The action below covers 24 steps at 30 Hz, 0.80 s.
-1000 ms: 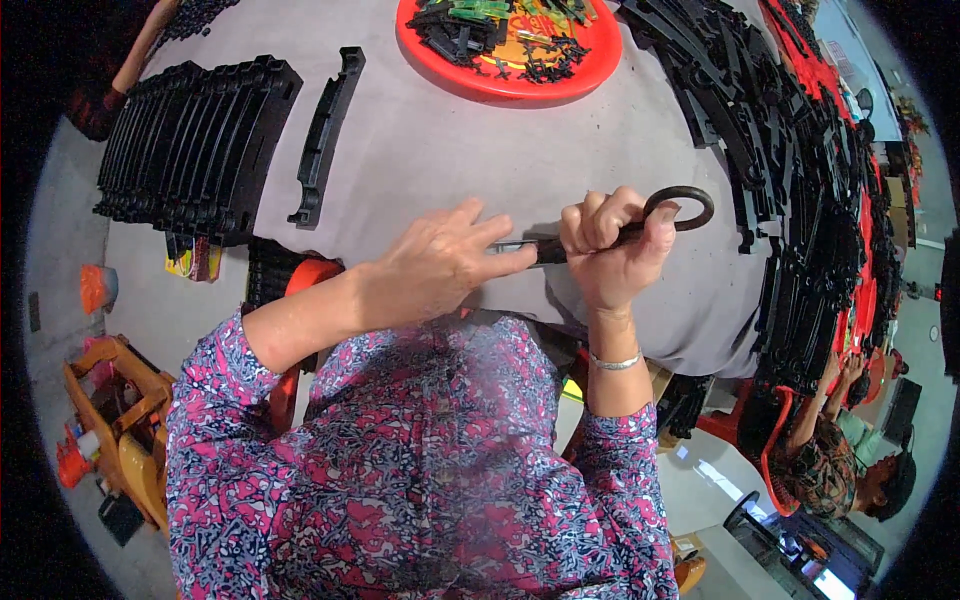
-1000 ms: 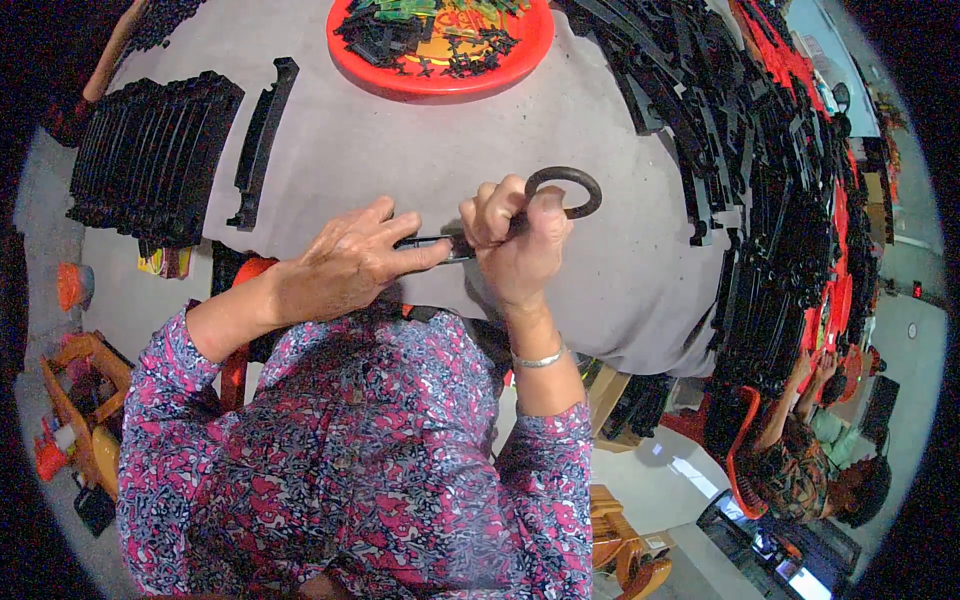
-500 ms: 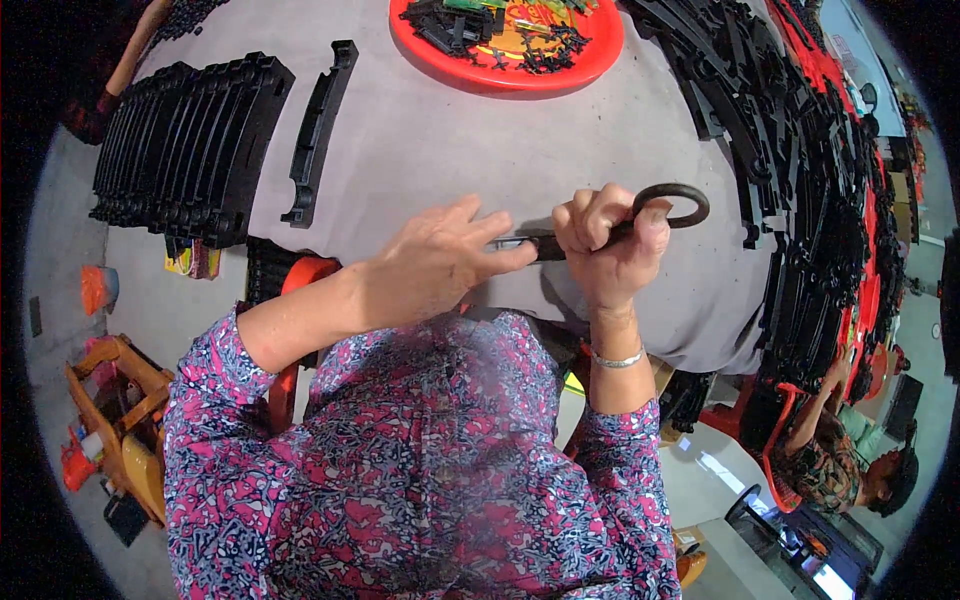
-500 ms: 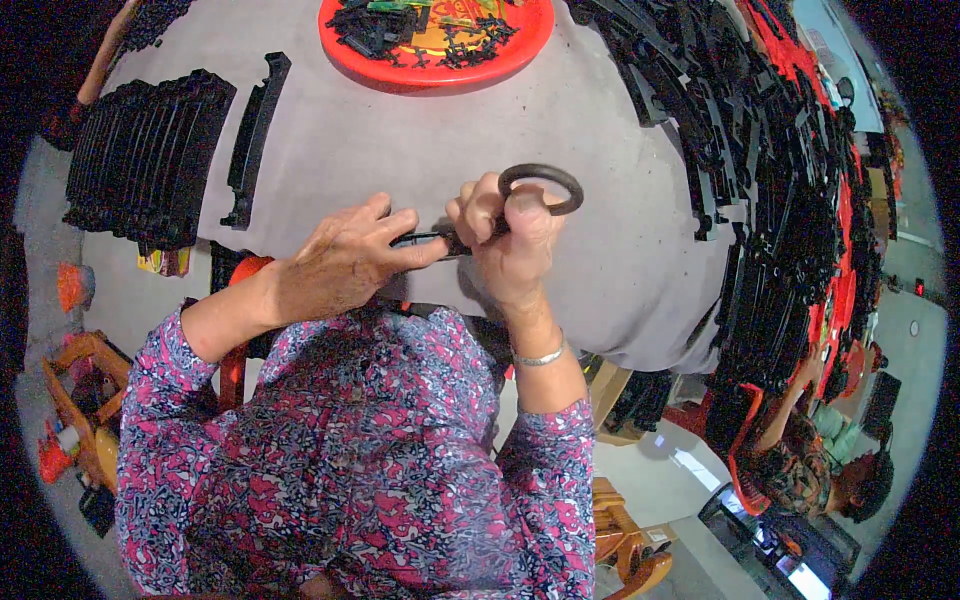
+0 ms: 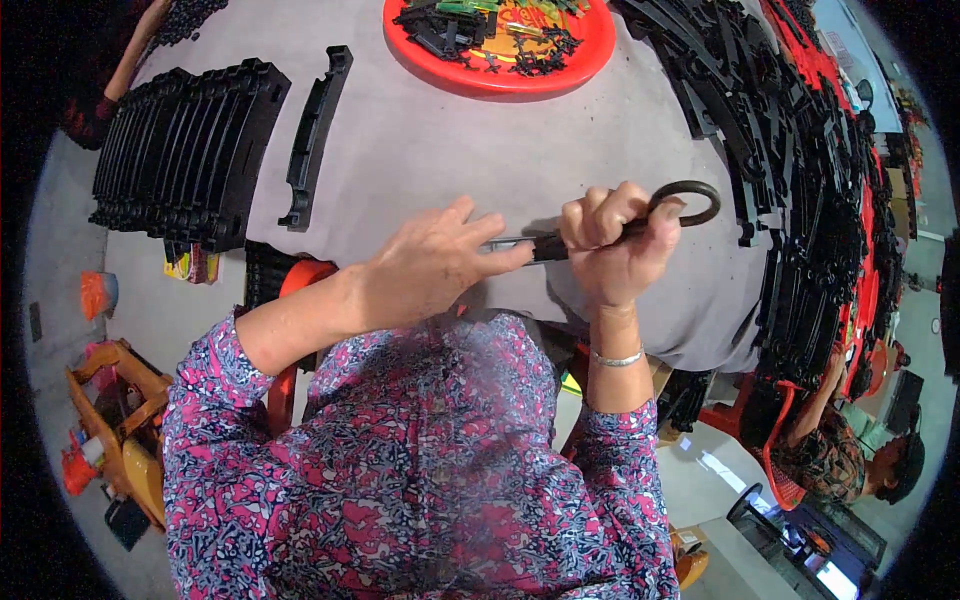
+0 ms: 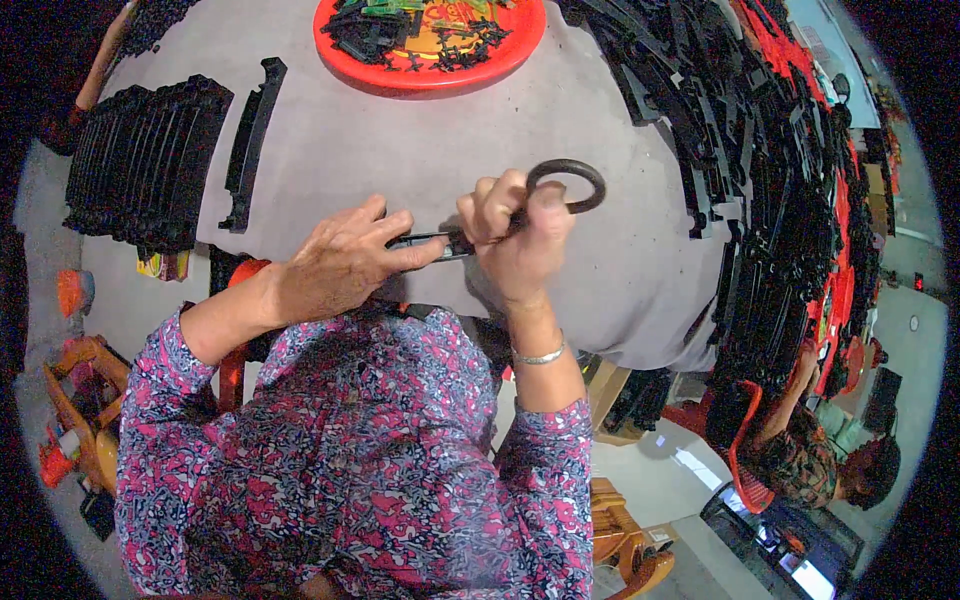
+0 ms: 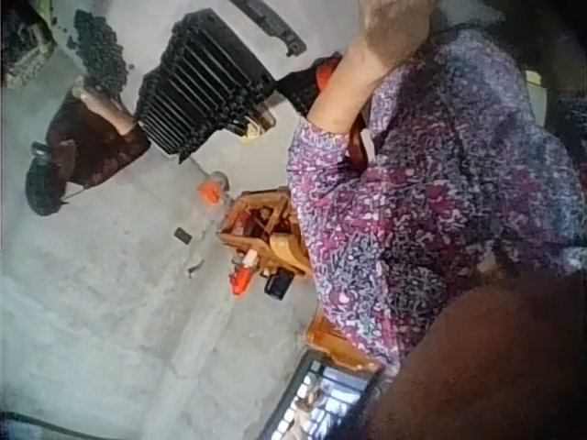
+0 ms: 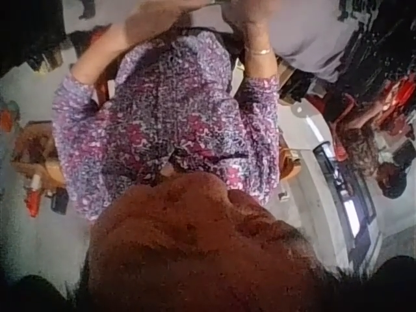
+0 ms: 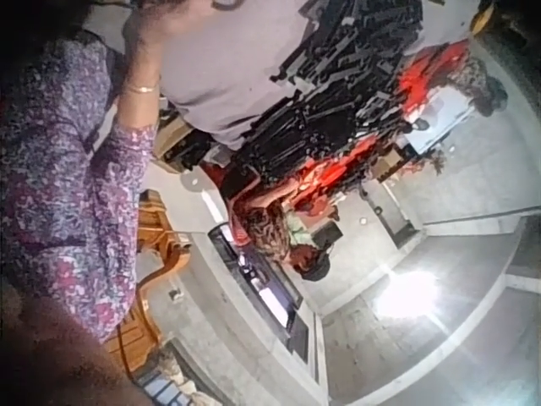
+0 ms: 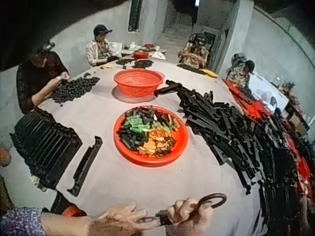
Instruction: The person assembles small plastic components and rubber rings by hand, taking them from sorting trays and fitting them together with an assembly tool.
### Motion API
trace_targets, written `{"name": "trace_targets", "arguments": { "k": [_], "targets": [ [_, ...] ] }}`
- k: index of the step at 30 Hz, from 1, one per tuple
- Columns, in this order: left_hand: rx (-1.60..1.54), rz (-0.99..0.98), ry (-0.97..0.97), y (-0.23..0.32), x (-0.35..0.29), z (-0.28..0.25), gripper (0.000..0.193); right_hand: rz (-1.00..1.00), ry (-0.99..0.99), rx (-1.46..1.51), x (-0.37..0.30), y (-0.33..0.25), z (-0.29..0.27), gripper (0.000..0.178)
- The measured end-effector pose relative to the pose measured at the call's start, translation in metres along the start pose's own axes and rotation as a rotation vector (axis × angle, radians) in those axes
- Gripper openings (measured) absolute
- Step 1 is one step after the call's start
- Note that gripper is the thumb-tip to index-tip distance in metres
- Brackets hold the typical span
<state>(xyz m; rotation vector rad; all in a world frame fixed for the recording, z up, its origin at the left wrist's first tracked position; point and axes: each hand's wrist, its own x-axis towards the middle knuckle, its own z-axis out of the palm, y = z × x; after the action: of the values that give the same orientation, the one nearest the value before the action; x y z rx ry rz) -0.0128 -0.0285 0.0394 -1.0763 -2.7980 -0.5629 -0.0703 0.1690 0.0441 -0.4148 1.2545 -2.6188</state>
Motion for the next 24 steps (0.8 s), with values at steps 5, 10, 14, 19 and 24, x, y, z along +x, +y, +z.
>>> {"name": "trace_targets", "arguments": {
  "k": [5, 10, 14, 19, 24],
  "targets": [
    [0.004, 0.026, 0.057, -0.001, 0.001, 0.002, 0.053, -0.002, -0.002, 0.008, 0.004, -0.003, -0.005, 0.06],
    [0.025, 0.016, 0.038, 0.001, 0.002, 0.0, 0.051, -0.012, -0.016, -0.088, 0.004, 0.002, -0.005, 0.066],
    [0.01, 0.018, 0.019, -0.001, 0.002, 0.0, 0.05, -0.002, -0.028, -0.077, 0.003, 0.004, -0.007, 0.066],
    [-0.014, 0.025, -0.024, -0.002, 0.002, 0.001, 0.065, -0.025, 0.001, -0.097, 0.0, 0.01, -0.006, 0.063],
    [-0.026, 0.049, -0.014, -0.004, 0.003, 0.001, 0.06, 0.026, 0.039, -0.166, -0.007, 0.018, 0.0, 0.059]
  ]
}}
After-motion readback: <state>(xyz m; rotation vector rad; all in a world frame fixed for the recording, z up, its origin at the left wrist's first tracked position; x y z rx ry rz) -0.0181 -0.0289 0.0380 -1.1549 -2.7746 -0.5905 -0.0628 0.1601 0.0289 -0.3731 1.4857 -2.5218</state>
